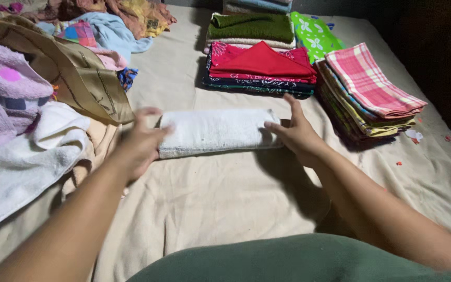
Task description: The person folds multiple towels and small cloths on a bed, smoothing each item and stacking them neatly. The person handles a pink striped cloth, a red cloth, a multicolored checkered cloth, a pink checkered cloth, a white towel, a blue towel, and a grey towel, placing each folded item into a growing stack.
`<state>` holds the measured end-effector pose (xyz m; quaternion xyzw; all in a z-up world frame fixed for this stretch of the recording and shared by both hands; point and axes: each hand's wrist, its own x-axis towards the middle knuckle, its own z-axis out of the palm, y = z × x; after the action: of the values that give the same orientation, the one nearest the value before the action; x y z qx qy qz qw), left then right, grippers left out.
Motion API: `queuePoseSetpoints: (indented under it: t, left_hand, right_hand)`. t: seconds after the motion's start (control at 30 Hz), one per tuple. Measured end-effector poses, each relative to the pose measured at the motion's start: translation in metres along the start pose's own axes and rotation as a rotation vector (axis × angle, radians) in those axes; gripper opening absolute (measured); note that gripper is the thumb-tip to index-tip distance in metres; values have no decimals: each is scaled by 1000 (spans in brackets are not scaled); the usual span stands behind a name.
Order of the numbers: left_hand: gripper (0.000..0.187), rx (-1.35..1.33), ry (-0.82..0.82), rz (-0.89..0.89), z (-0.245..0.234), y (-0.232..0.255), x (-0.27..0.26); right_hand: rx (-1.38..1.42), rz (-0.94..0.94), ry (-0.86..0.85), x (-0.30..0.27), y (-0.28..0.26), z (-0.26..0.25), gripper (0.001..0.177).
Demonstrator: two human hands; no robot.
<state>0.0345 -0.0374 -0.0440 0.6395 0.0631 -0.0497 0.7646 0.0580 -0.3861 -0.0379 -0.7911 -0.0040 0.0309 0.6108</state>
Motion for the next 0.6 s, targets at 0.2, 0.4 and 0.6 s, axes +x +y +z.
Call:
queuePoseSetpoints:
  t: [0.2, 0.4, 0.6]
  left_hand:
    - [49, 568, 200, 201, 9, -22, -14]
    - [59, 713, 295, 318, 7, -21, -19]
    - [57, 882, 270, 207, 2, -18, -22]
  right_hand:
    - [-298, -166, 236, -16, -4, 27, 54]
    - [-647, -585, 374, -18, -3, 31, 32]
    - [-692, -504, 361, -22, 11, 30, 21]
